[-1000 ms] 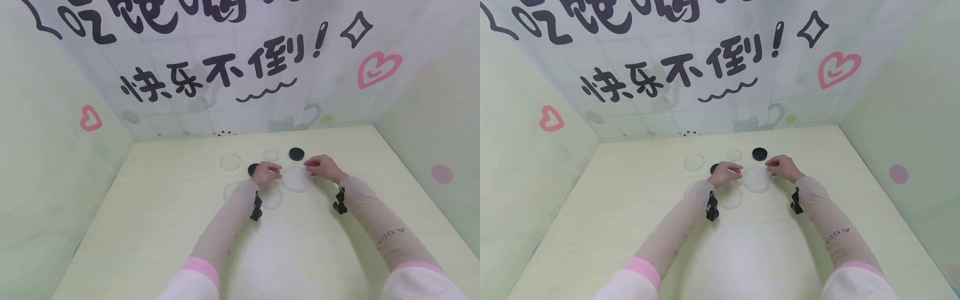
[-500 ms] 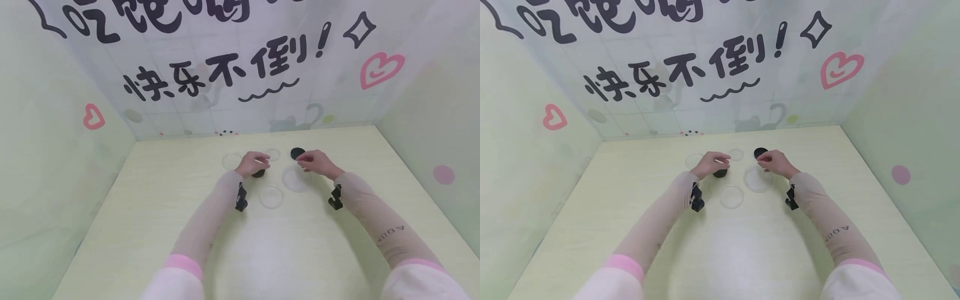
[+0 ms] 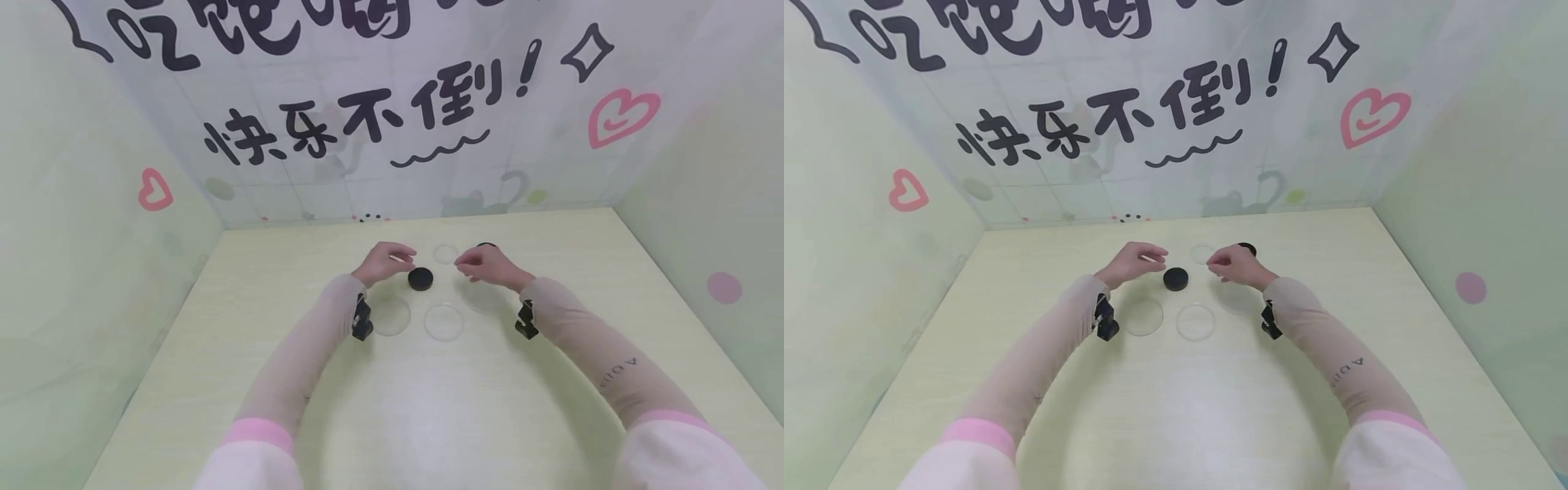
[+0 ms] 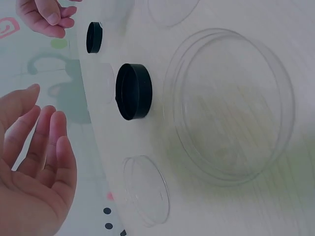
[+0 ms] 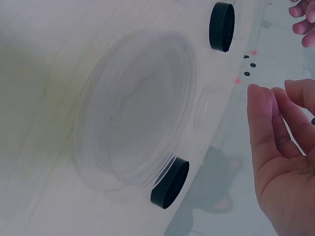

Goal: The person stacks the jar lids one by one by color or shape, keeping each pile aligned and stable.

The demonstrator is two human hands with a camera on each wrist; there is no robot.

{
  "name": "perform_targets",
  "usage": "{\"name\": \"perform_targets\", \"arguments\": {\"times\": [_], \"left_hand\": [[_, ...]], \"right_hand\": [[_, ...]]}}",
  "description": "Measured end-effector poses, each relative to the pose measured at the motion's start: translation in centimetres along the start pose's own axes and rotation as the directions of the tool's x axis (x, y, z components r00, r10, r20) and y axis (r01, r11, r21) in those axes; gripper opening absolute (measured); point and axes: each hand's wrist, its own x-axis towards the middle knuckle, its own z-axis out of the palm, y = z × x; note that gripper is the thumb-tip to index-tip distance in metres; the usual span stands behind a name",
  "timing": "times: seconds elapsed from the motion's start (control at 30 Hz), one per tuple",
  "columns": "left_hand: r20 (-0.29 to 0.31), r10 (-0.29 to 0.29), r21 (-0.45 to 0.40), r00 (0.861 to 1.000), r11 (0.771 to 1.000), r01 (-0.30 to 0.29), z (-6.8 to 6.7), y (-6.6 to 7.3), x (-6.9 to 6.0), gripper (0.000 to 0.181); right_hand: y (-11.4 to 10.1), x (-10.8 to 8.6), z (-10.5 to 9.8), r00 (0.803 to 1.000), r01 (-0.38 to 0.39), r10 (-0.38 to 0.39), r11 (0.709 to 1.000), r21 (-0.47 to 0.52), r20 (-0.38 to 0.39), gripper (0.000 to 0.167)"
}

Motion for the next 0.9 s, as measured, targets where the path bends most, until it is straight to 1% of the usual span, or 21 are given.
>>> {"name": "perform_targets", "arguments": {"times": [0.13,0.27,0.33,0.43,0.5,0.57,0.67,0.77,0.9], "left_hand": [[0.0,0.004,-0.016,1.0,1.0,-0.004,-1.1,-1.0,-0.4,0.033],[-0.011,-0.017,-0.028,1.0,0.999,0.016,-2.4,-2.0,-0.9,0.033],[-0.02,-0.024,-0.03,1.0,0.999,0.024,-3.0,-2.5,-1.2,0.034],[-0.024,-0.062,-0.046,0.998,0.997,0.061,-3.9,-2.2,-2.4,0.035],[-0.028,-0.083,-0.066,0.996,0.995,0.081,-4.3,-2.9,-2.9,0.036],[-0.026,-0.106,-0.082,0.994,0.991,0.103,-4.5,-3.6,-3.2,0.038],[-0.033,-0.125,-0.1,0.992,0.988,0.121,-4.6,-5.9,-2.9,0.039],[-0.049,-0.138,-0.107,0.989,0.985,0.132,-4.7,-6.6,-3.2,0.038],[-0.078,-0.145,-0.112,0.986,0.984,0.136,-5.0,-7.4,-3.6,0.037]], "right_hand": [[-1.0,0.7,1.2,0.999,0.035,-0.034,0.999,-0.027,0.03,0.026],[-1.7,1.6,2.3,0.996,0.067,-0.065,0.997,-0.042,0.054,0.024],[-2.0,2.0,2.8,0.995,0.076,-0.074,0.997,-0.031,0.068,0.023],[-2.6,2.5,3.6,0.993,0.084,-0.083,0.996,-0.013,0.087,0.023],[-2.9,2.9,4.2,0.991,0.093,-0.092,0.996,-0.008,0.094,0.023],[-3.1,3.1,4.8,0.991,0.087,-0.085,0.996,-0.01,0.102,0.023],[-3.2,3.5,5.7,0.991,0.081,-0.076,0.996,-0.034,0.112,0.023],[-3.2,3.8,6.4,0.992,0.069,-0.063,0.997,-0.047,0.111,0.023],[-3.1,4.4,7.4,0.993,0.071,-0.066,0.997,-0.042,0.1,0.023]]}}
